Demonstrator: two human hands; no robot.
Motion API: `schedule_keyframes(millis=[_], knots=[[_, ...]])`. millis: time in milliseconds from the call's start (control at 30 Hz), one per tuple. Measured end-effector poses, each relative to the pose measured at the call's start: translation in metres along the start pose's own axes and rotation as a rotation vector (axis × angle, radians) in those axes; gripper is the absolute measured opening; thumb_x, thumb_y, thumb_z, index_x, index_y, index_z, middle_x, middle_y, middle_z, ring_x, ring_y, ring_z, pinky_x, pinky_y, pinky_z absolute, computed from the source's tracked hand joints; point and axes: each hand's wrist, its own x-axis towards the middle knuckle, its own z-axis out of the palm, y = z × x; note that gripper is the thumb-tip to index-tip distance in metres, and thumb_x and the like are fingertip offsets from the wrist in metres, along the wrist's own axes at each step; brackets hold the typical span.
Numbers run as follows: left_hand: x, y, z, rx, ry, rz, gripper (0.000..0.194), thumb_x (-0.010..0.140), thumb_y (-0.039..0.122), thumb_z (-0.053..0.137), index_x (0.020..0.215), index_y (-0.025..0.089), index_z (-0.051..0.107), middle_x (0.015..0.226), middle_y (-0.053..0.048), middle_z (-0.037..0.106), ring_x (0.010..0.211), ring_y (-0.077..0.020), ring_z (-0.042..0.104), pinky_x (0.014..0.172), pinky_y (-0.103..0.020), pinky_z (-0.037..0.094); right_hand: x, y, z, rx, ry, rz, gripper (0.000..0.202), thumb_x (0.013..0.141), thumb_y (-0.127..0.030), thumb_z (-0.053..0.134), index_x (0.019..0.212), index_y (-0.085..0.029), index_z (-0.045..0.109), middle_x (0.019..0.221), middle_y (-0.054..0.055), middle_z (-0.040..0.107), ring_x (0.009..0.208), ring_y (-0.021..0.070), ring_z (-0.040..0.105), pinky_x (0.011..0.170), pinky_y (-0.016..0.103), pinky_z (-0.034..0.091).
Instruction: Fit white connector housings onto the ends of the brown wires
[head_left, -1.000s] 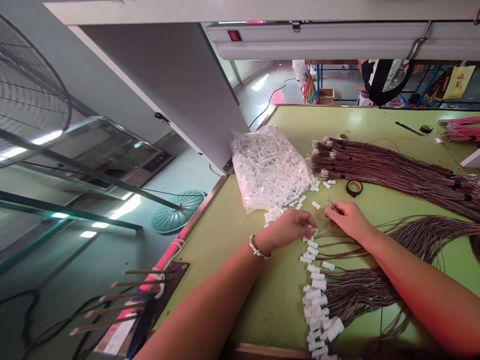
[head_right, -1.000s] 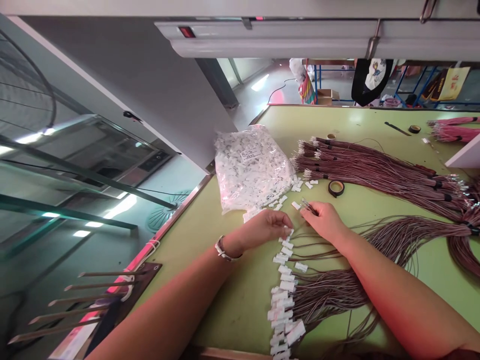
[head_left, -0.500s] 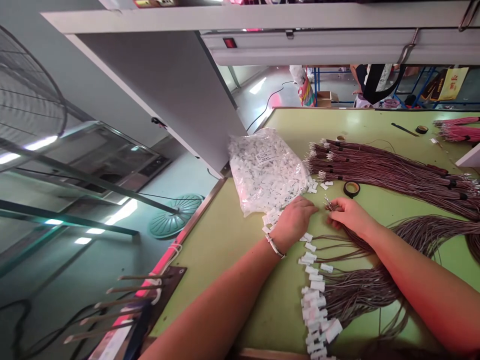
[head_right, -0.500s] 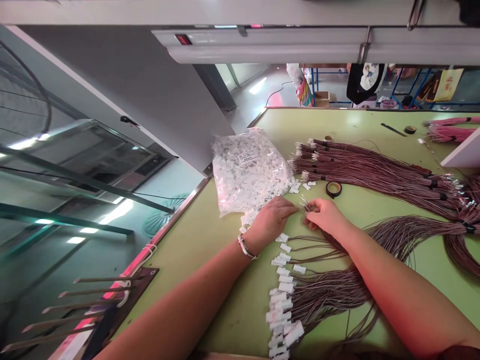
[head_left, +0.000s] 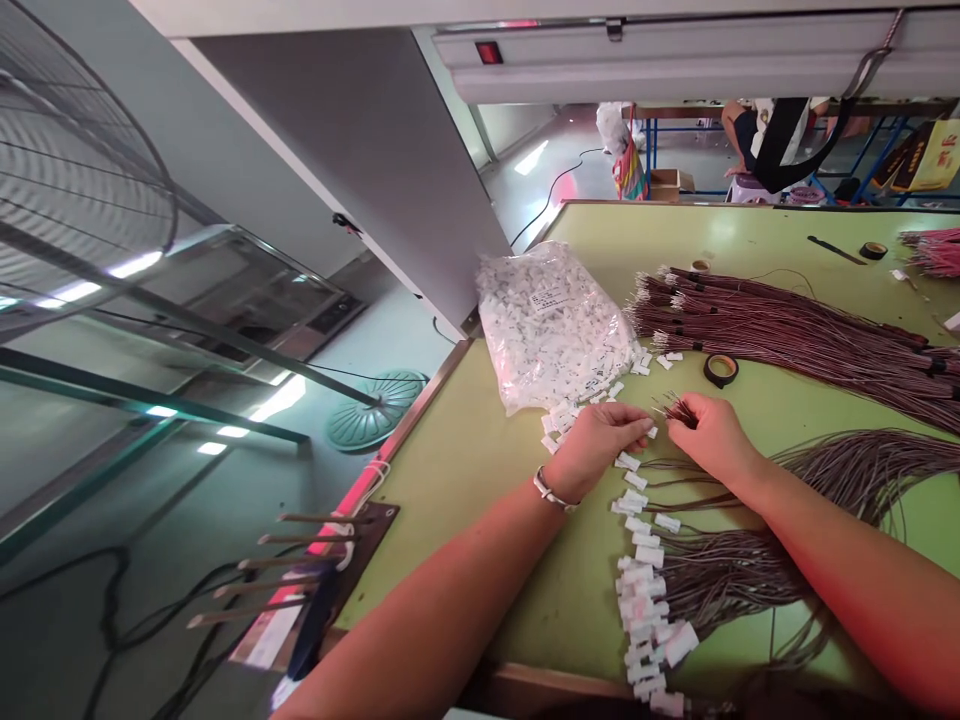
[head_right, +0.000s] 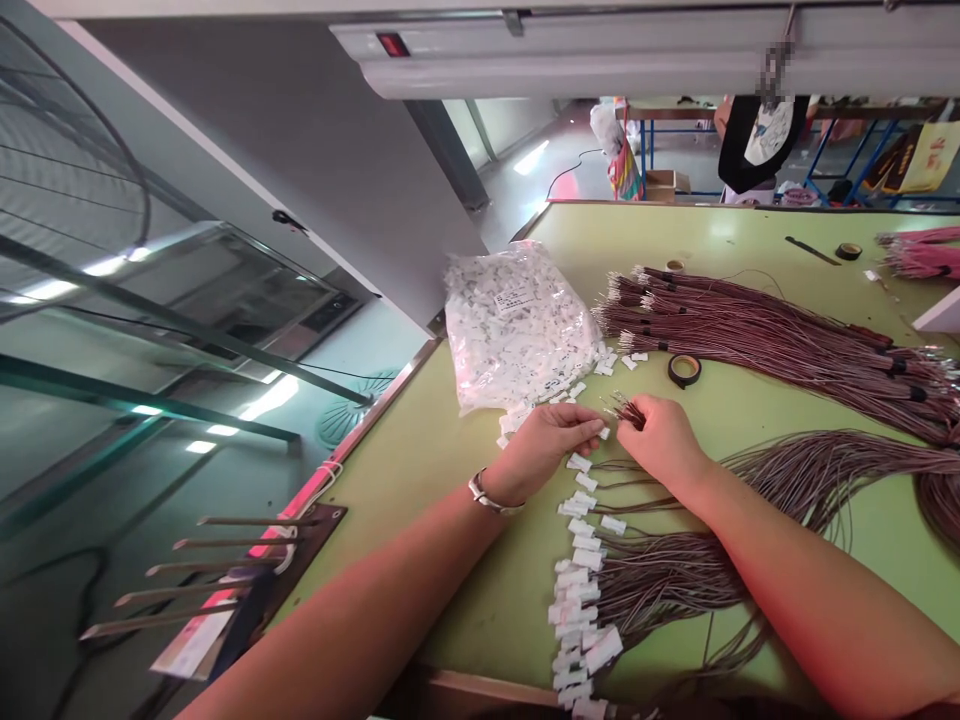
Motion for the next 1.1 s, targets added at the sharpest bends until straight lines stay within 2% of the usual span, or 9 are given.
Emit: schedule_keyframes(millis=[100, 167, 333, 467, 700, 833, 933, 1033, 1100], knots=[[-0.001, -0.001, 0.005, -0.024, 0.019, 0.004, 0.022, 0.064, 0.033, 0.072, 0.068, 0.011, 0.067, 0.057, -0.001, 0.062, 0.052, -0.0083, 0.053, 0.054, -0.021, 0.044, -0.004, -0.002, 0.000, -0.230, 0.013, -0.117, 0.012, 0.073, -0.023, 0.049, 0.062, -0.018, 0.050, 0.053, 0.000, 0.051, 0.049, 0.0113, 0.038, 0.050, 0.025, 0.025], [-0.001, -0.001, 0.006, -0.008, 0.023, -0.001, 0.025, 0.063, 0.035, 0.073, 0.064, 0.011, 0.065, 0.054, -0.001, 0.061, 0.049, -0.0079, 0.052, 0.052, -0.021, 0.043, -0.005, -0.003, 0.001, -0.277, 0.003, -0.165, 0.013, 0.076, -0.024, 0.047, 0.064, -0.018, 0.051, 0.054, 0.001, 0.052, 0.049, 0.0117, 0.038, 0.051, 0.026, 0.024], [-0.001, -0.001, 0.005, -0.065, 0.002, 0.032, 0.026, 0.063, 0.036, 0.072, 0.065, 0.011, 0.064, 0.052, 0.000, 0.059, 0.049, -0.0082, 0.052, 0.052, -0.021, 0.043, -0.004, -0.001, 0.001, 0.037, -0.072, -0.109, 0.018, 0.078, -0.025, 0.047, 0.062, -0.018, 0.051, 0.053, -0.003, 0.050, 0.050, 0.0096, 0.040, 0.051, 0.022, 0.030], [0.000, -0.001, 0.004, -0.118, -0.001, 0.003, 0.023, 0.063, 0.033, 0.072, 0.063, 0.011, 0.063, 0.051, -0.001, 0.059, 0.047, -0.0074, 0.051, 0.049, -0.020, 0.041, 0.000, 0.000, 0.001, 0.159, -0.068, -0.054, 0.015, 0.073, -0.025, 0.051, 0.060, -0.018, 0.050, 0.053, -0.004, 0.046, 0.051, 0.0088, 0.037, 0.051, 0.021, 0.032], [0.003, -0.002, 0.001, -0.137, -0.004, -0.041, 0.014, 0.064, 0.025, 0.068, 0.060, 0.012, 0.063, 0.048, -0.001, 0.059, 0.043, -0.0073, 0.050, 0.046, -0.019, 0.039, 0.005, 0.004, -0.001, 0.420, -0.242, 0.191, 0.021, 0.072, -0.035, 0.055, 0.062, -0.016, 0.056, 0.051, -0.003, 0.052, 0.046, 0.0080, 0.039, 0.048, 0.022, 0.032], [0.003, -0.003, 0.001, -0.119, -0.003, -0.044, 0.016, 0.065, 0.026, 0.069, 0.059, 0.012, 0.063, 0.049, -0.001, 0.060, 0.044, -0.0070, 0.051, 0.047, -0.019, 0.040, 0.008, 0.007, -0.001, 0.454, -0.184, 0.199, 0.020, 0.069, -0.034, 0.057, 0.065, -0.015, 0.058, 0.052, -0.004, 0.051, 0.048, 0.0082, 0.041, 0.050, 0.022, 0.034], [0.003, -0.003, 0.000, -0.188, 0.012, -0.067, 0.019, 0.066, 0.030, 0.071, 0.064, 0.012, 0.065, 0.052, 0.000, 0.061, 0.048, -0.0064, 0.052, 0.052, -0.019, 0.043, 0.008, 0.003, -0.002, 0.376, -0.121, 0.170, 0.019, 0.067, -0.033, 0.057, 0.067, -0.015, 0.060, 0.057, -0.002, 0.054, 0.053, 0.0099, 0.044, 0.053, 0.023, 0.037], [0.004, -0.002, -0.003, -0.326, 0.034, -0.096, 0.019, 0.070, 0.029, 0.070, 0.070, 0.010, 0.068, 0.067, -0.003, 0.066, 0.054, -0.0054, 0.056, 0.061, -0.019, 0.048, 0.006, 0.000, -0.005, 0.281, -0.014, 0.133, 0.016, 0.067, -0.030, 0.056, 0.066, -0.015, 0.061, 0.060, -0.001, 0.058, 0.056, 0.0115, 0.047, 0.057, 0.024, 0.038], [0.005, -0.001, -0.005, -0.403, 0.047, -0.116, 0.017, 0.073, 0.026, 0.068, 0.072, 0.009, 0.068, 0.075, -0.005, 0.067, 0.058, -0.0050, 0.058, 0.066, -0.018, 0.050, 0.006, -0.001, -0.007, 0.256, 0.010, 0.124, 0.015, 0.067, -0.029, 0.054, 0.062, -0.016, 0.059, 0.059, -0.001, 0.056, 0.056, 0.0114, 0.046, 0.055, 0.023, 0.037]])
